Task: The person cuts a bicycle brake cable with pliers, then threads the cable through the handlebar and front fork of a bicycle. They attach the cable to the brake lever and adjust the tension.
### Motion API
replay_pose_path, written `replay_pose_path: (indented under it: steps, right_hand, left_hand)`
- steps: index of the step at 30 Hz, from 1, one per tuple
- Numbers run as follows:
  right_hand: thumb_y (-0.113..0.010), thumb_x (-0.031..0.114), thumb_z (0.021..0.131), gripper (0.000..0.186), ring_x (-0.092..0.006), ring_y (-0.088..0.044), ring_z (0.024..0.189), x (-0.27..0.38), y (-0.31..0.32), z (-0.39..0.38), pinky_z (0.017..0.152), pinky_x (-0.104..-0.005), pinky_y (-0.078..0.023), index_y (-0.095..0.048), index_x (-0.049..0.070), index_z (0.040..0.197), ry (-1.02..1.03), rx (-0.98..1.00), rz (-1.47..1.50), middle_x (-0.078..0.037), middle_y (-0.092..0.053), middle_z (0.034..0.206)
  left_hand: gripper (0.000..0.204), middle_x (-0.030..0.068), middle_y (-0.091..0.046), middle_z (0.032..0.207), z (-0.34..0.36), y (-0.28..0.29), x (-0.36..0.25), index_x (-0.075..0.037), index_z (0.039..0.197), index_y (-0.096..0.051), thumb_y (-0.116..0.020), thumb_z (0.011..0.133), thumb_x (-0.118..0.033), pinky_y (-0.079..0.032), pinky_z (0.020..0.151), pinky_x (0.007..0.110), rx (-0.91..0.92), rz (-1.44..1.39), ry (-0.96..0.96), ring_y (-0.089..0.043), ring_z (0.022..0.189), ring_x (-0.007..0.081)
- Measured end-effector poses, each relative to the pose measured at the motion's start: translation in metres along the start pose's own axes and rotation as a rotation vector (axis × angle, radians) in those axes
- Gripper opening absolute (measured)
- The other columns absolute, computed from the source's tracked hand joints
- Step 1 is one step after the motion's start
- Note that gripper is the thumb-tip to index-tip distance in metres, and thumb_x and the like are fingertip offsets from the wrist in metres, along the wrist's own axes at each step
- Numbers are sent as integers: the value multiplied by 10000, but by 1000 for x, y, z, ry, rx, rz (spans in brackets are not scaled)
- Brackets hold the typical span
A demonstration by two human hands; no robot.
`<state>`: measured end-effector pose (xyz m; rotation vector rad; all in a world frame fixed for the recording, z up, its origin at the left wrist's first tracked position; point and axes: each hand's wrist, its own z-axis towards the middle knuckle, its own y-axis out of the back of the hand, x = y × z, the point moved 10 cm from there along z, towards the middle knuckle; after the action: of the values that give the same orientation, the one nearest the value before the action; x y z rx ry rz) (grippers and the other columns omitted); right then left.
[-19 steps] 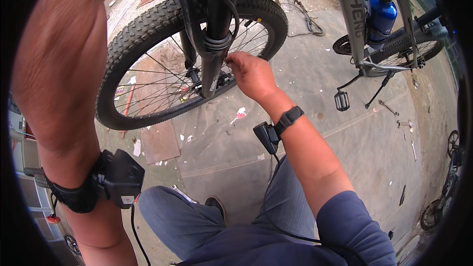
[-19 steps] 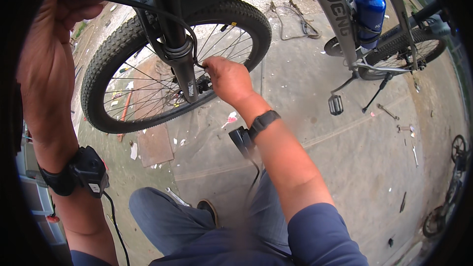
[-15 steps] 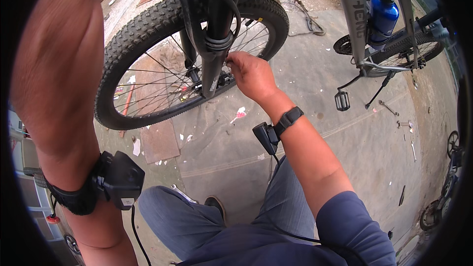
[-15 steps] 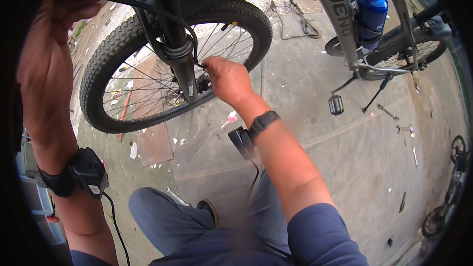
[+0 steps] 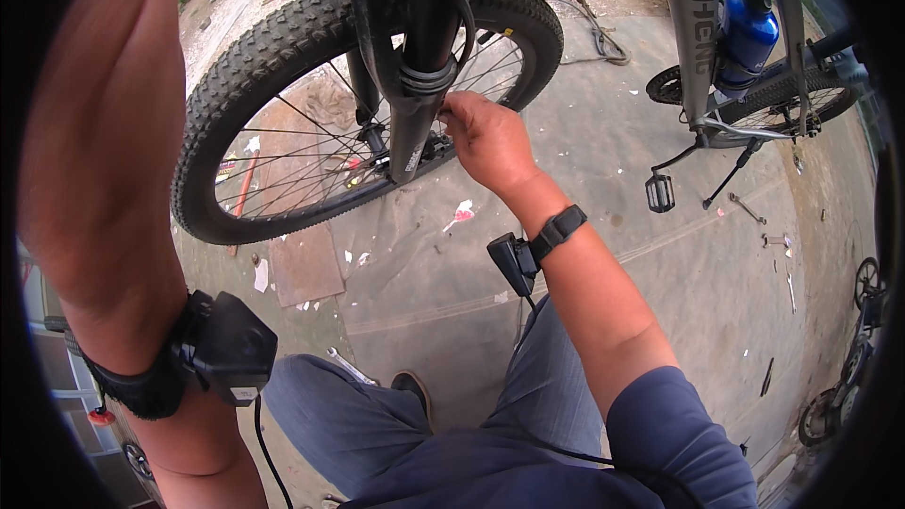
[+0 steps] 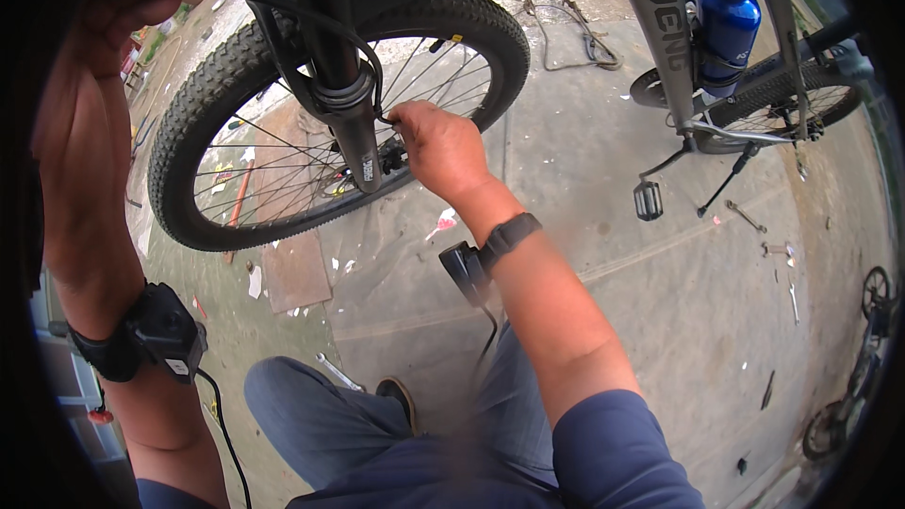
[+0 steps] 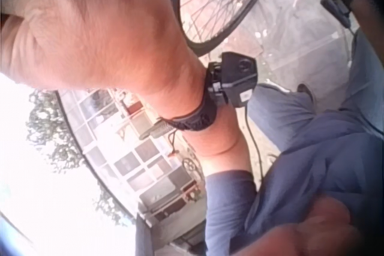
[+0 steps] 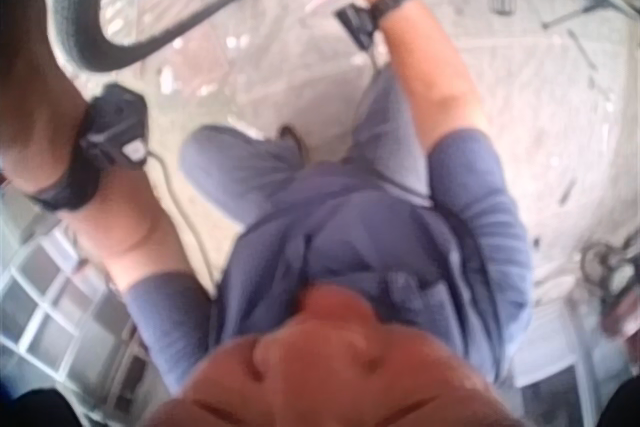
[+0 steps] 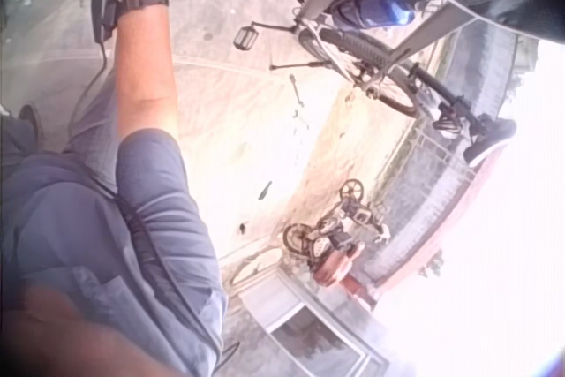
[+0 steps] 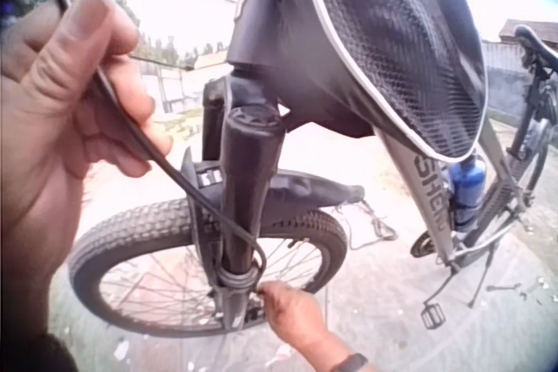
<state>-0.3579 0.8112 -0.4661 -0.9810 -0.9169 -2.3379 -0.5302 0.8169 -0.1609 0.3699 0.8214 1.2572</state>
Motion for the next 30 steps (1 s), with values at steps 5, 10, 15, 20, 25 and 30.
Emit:
replay_pose_path:
  steps: [5,10,15,20,25,30]
  right_hand:
    - [-648,77,958,150,-361,-711,918,0,-1,-3,759,-445,-574,-706,125,1088,-15,41,-25,-97,-741,1024]
    - [-647,69,956,155,-358,-710,912,6,-6,-1,758,-440,-573,-701,123,1091,23,24,25,-96,-739,1021]
    - [-630,21,964,209,-308,-730,934,1,-6,-1,787,-393,-580,-690,108,1145,20,58,-28,-96,-742,1033]
    - [-628,17,963,210,-305,-730,926,-14,9,-6,782,-390,-580,-688,108,1142,7,33,-57,-93,-742,1028]
    - [-636,45,947,166,-348,-711,914,11,-12,-5,748,-433,-572,-692,122,1084,43,40,21,-88,-737,1017]
    - [-633,51,949,160,-352,-709,916,-3,3,-7,750,-436,-572,-692,120,1080,38,20,-23,-89,-736,1014]
  left_hand:
    - [294,58,-719,1022,-3,0,1,-20,1236,-652,-527,1114,-256,-563,774,249,-1,0,4,-728,901,149]
    - [291,58,-720,1022,-2,5,-4,-20,1235,-652,-530,1113,-254,-562,772,248,8,27,13,-727,900,149]
    - [288,58,-720,1021,-7,2,-1,-20,1235,-651,-532,1111,-251,-561,769,247,-1,14,10,-727,898,148]
    - [285,58,-720,1021,-2,-11,4,-19,1234,-651,-534,1110,-248,-560,766,245,5,-20,-14,-727,897,147]
    - [282,58,-721,1021,-9,10,-9,-19,1233,-650,-536,1109,-246,-559,764,244,16,58,26,-727,895,146]
    - [279,58,-721,1021,-10,-1,-2,-19,1232,-650,-539,1108,-243,-558,761,243,10,16,4,-727,894,145]
